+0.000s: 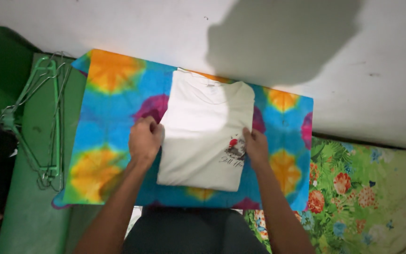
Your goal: The person folds a white t-shirt on a colorful mat, then picks up a dark blue hoodie from a nearby pile and folds it on the same mat. The person smooths and aligns each garment by hand before stacking them.
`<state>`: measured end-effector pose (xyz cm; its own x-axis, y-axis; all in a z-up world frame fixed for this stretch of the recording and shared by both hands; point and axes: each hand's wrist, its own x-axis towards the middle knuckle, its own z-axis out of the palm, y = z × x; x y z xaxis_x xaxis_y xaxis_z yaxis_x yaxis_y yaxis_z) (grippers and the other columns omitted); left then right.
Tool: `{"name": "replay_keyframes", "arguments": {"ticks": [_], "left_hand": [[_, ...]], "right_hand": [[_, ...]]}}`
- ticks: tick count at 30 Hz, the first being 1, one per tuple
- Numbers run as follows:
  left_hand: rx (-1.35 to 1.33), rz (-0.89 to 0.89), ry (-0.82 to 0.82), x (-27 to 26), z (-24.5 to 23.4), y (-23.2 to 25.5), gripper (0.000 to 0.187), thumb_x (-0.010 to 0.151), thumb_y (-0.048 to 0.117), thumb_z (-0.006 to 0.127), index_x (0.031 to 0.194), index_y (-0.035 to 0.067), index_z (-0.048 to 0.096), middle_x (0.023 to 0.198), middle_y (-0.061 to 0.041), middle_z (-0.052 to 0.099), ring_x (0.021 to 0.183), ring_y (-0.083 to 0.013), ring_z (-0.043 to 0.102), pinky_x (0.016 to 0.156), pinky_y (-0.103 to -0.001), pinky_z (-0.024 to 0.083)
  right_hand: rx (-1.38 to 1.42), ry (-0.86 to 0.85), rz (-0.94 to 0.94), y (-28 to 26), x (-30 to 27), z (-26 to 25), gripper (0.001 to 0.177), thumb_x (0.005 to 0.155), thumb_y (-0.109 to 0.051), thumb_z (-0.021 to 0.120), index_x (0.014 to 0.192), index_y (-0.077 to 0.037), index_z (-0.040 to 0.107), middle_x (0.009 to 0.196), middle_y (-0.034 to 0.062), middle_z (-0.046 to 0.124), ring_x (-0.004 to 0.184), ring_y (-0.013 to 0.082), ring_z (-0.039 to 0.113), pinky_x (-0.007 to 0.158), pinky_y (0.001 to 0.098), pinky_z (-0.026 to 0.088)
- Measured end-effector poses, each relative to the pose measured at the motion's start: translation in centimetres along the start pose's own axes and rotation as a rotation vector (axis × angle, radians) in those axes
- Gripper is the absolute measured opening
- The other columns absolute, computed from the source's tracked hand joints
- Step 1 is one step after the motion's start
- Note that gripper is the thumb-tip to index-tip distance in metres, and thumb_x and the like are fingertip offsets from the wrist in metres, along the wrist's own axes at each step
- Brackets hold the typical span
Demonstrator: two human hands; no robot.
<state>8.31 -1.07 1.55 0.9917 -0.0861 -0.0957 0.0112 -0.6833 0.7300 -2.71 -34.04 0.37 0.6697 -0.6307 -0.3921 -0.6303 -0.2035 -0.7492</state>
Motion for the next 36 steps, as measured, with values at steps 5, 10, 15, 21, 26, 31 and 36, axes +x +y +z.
{"name": "replay_keyframes", "arguments": {"ticks": [5,10,15,21,26,31,36], "left_hand": [[-0.028,-0.096,-0.105,-3.8,-0.7,-0.6,0.036,0.089,0.036,0.075,0.090,0.002,0.067,0.094,-0.022,0.072,0.087,-0.0420,0.068,0.077,-0.052,0.053],[-0.037,-0.140,-0.258,-7.2,-0.4,-2.6,0.040,0.079,0.039,0.085,0.086,0.002,0.070,0.087,-0.023,0.072,0.081,-0.0403,0.069,0.072,-0.047,0.054],[-0.332,-0.225,-0.124,-8.5,0.3,-5.2,0.028,0.085,0.027,0.080,0.084,0.001,0.069,0.074,-0.015,0.073,0.064,-0.0270,0.069,0.063,-0.040,0.054],[-0.412,-0.180,-0.228,-10.0,-0.7,-5.4,0.032,0.084,0.031,0.084,0.088,0.000,0.073,0.077,-0.009,0.074,0.069,-0.0167,0.066,0.067,-0.033,0.053],[-0.463,-0.016,-0.479,-11.7,-3.7,-5.5,0.025,0.079,0.023,0.083,0.094,0.004,0.078,0.089,-0.006,0.079,0.079,-0.0107,0.067,0.075,-0.028,0.053],[-0.643,-0.035,-0.321,-12.7,-2.5,-4.7,0.023,0.088,0.020,0.077,0.101,0.002,0.072,0.090,-0.003,0.068,0.069,-0.0118,0.060,0.058,-0.030,0.049],[-0.747,-0.122,-0.455,-12.8,-2.7,-3.9,0.019,0.103,0.022,0.060,0.107,0.004,0.058,0.076,-0.004,0.054,0.057,-0.0158,0.067,0.050,-0.029,0.049]], "right_hand": [[0.196,-0.077,-0.027,0.3,-2.6,0.3,0.035,0.098,-0.030,0.067,0.113,0.001,0.072,0.095,0.0044,0.072,0.081,0.0109,0.063,0.071,0.0280,0.051],[0.159,-0.381,0.082,1.0,-7.0,-1.6,0.035,0.090,-0.024,0.072,0.117,-0.001,0.072,0.103,0.0057,0.077,0.088,0.0131,0.070,0.079,0.0294,0.056],[0.236,-0.288,0.059,3.6,-9.0,-1.0,0.035,0.093,-0.025,0.071,0.115,0.002,0.071,0.100,0.0100,0.076,0.084,0.0154,0.070,0.075,0.0309,0.057],[0.215,-0.373,0.136,4.6,-11.3,-2.3,0.035,0.092,-0.026,0.070,0.116,0.000,0.071,0.100,0.0095,0.076,0.083,0.0156,0.070,0.075,0.0307,0.056],[0.041,-0.498,0.019,4.4,-14.2,-4.6,0.038,0.089,-0.023,0.073,0.120,-0.001,0.072,0.107,0.0045,0.078,0.095,0.0109,0.071,0.087,0.0267,0.054],[0.083,-0.407,0.086,5.1,-15.0,-3.2,0.038,0.099,-0.029,0.065,0.126,-0.003,0.070,0.104,0.0109,0.072,0.085,0.0189,0.065,0.072,0.0346,0.054],[0.314,-0.386,0.123,5.3,-15.1,-2.0,0.042,0.098,-0.033,0.058,0.134,-0.010,0.058,0.114,0.0097,0.072,0.091,0.0231,0.073,0.072,0.0338,0.061]]}}
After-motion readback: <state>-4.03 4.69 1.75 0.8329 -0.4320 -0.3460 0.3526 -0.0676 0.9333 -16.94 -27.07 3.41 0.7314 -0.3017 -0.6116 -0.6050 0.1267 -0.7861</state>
